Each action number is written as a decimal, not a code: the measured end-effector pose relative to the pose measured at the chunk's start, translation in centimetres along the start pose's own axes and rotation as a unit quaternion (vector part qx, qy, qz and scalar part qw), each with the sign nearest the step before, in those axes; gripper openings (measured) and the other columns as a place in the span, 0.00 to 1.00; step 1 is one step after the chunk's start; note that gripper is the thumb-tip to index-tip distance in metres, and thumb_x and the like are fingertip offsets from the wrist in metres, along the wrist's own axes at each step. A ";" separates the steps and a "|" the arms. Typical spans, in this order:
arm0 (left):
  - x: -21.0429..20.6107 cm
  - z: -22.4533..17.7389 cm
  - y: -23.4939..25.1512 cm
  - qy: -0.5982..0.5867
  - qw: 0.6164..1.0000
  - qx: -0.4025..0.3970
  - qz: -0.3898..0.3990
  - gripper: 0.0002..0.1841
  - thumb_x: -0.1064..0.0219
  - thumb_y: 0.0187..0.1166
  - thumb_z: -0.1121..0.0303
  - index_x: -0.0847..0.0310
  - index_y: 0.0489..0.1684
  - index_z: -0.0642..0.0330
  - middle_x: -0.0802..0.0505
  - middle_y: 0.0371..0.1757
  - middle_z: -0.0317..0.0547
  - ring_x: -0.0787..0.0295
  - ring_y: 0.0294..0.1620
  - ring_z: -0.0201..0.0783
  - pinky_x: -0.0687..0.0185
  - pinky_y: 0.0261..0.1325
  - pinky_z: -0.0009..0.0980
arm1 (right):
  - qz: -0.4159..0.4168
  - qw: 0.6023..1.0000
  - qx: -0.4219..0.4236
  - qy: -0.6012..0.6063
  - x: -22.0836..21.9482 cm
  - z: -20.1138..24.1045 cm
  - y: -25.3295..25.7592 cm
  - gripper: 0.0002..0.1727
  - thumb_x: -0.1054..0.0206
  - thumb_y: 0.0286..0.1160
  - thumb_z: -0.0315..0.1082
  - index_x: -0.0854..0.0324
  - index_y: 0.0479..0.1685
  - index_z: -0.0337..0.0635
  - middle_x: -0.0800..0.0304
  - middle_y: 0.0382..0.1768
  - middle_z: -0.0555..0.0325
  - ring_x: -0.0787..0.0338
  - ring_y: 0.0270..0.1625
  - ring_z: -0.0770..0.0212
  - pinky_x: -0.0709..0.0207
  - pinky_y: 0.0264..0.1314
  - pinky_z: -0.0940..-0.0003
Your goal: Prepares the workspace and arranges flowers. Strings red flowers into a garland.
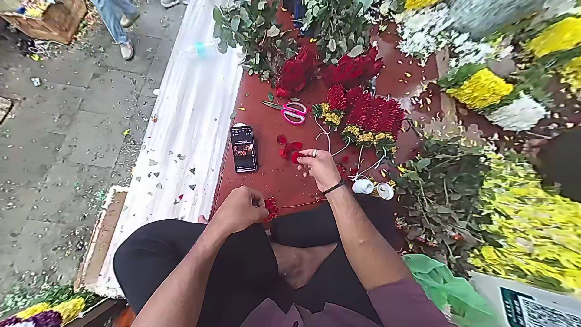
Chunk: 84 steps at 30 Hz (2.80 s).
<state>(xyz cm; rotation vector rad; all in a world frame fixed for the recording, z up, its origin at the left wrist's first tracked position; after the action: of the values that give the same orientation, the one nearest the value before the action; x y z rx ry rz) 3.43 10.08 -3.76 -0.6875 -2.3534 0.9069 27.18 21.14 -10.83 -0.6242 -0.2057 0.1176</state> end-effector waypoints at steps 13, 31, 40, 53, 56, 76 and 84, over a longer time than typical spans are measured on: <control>-0.2 0.7 0.9 0.002 1.000 0.014 0.007 0.08 0.24 0.69 0.57 0.11 0.25 0.48 0.13 0.21 0.31 0.20 0.22 0.30 0.23 0.28 0.38 | 0.035 0.998 0.045 -0.011 -0.7 -1.6 0.9 0.08 0.28 0.72 0.24 0.09 0.46 0.37 0.05 0.35 0.51 0.11 0.26 0.62 0.23 0.20 0.70; 0.5 0.8 0.4 -0.018 1.000 0.015 -0.019 0.09 0.23 0.69 0.58 0.10 0.26 0.50 0.13 0.21 0.34 0.19 0.22 0.32 0.22 0.30 0.39 | 0.101 0.965 0.229 -0.076 -1.6 0.2 -2.7 0.14 0.26 0.65 0.19 0.08 0.49 0.44 0.04 0.49 0.58 0.06 0.41 0.60 0.09 0.40 0.61; 1.0 1.5 0.8 -0.049 0.995 0.029 -0.084 0.08 0.22 0.68 0.59 0.10 0.25 0.51 0.10 0.23 0.35 0.15 0.26 0.34 0.18 0.35 0.44 | 0.041 0.982 0.183 0.027 -2.5 1.7 -5.9 0.17 0.24 0.68 0.26 0.17 0.55 0.44 0.07 0.43 0.53 0.12 0.28 0.58 0.17 0.26 0.65; 0.8 1.0 1.0 -0.121 0.989 -0.021 -0.080 0.06 0.23 0.69 0.63 0.05 0.38 0.51 0.06 0.27 0.35 0.12 0.28 0.32 0.14 0.36 0.37 | 0.132 0.988 0.048 0.065 -6.5 -0.7 -8.5 0.36 0.16 0.55 0.22 0.26 0.69 0.40 0.07 0.30 0.48 0.11 0.23 0.56 0.17 0.23 0.66; 0.5 1.1 1.2 -0.118 0.989 -0.039 -0.086 0.08 0.20 0.71 0.59 0.05 0.33 0.52 0.07 0.25 0.35 0.14 0.25 0.31 0.16 0.33 0.35 | 0.138 0.989 0.048 0.015 -6.4 -1.3 -8.1 0.42 0.10 0.49 0.28 0.26 0.72 0.44 0.09 0.26 0.54 0.12 0.24 0.60 0.13 0.30 0.64; 2.4 1.7 0.2 -0.200 0.969 0.025 -0.140 0.13 0.24 0.72 0.69 0.16 0.16 0.57 0.19 0.15 0.37 0.35 0.14 0.28 0.41 0.20 0.27 | 0.246 0.943 0.211 -0.076 -3.2 0.1 -6.4 0.03 0.23 0.70 0.31 0.07 0.35 0.41 0.08 0.31 0.61 0.12 0.30 0.67 0.15 0.34 0.69; 1.6 0.7 -0.1 0.059 0.995 0.038 -0.069 0.09 0.25 0.69 0.59 0.10 0.24 0.52 0.09 0.24 0.41 0.11 0.29 0.43 0.15 0.37 0.58 | 0.351 0.904 0.245 -0.003 -5.0 2.0 -9.2 0.05 0.23 0.71 0.31 0.05 0.36 0.38 0.07 0.35 0.60 0.10 0.40 0.68 0.12 0.46 0.72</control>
<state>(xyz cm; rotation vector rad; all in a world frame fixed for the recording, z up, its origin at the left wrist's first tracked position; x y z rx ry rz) 1.78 10.65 -3.66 -0.5254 -2.2203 0.8660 22.27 13.98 -4.58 -0.1672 0.0572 0.8455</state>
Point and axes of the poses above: each hand's wrist, its own y-axis towards the middle knuckle, its own x-axis out of the back of the hand, z = x × y, the point moved 4 cm from there along y, towards the middle knuckle
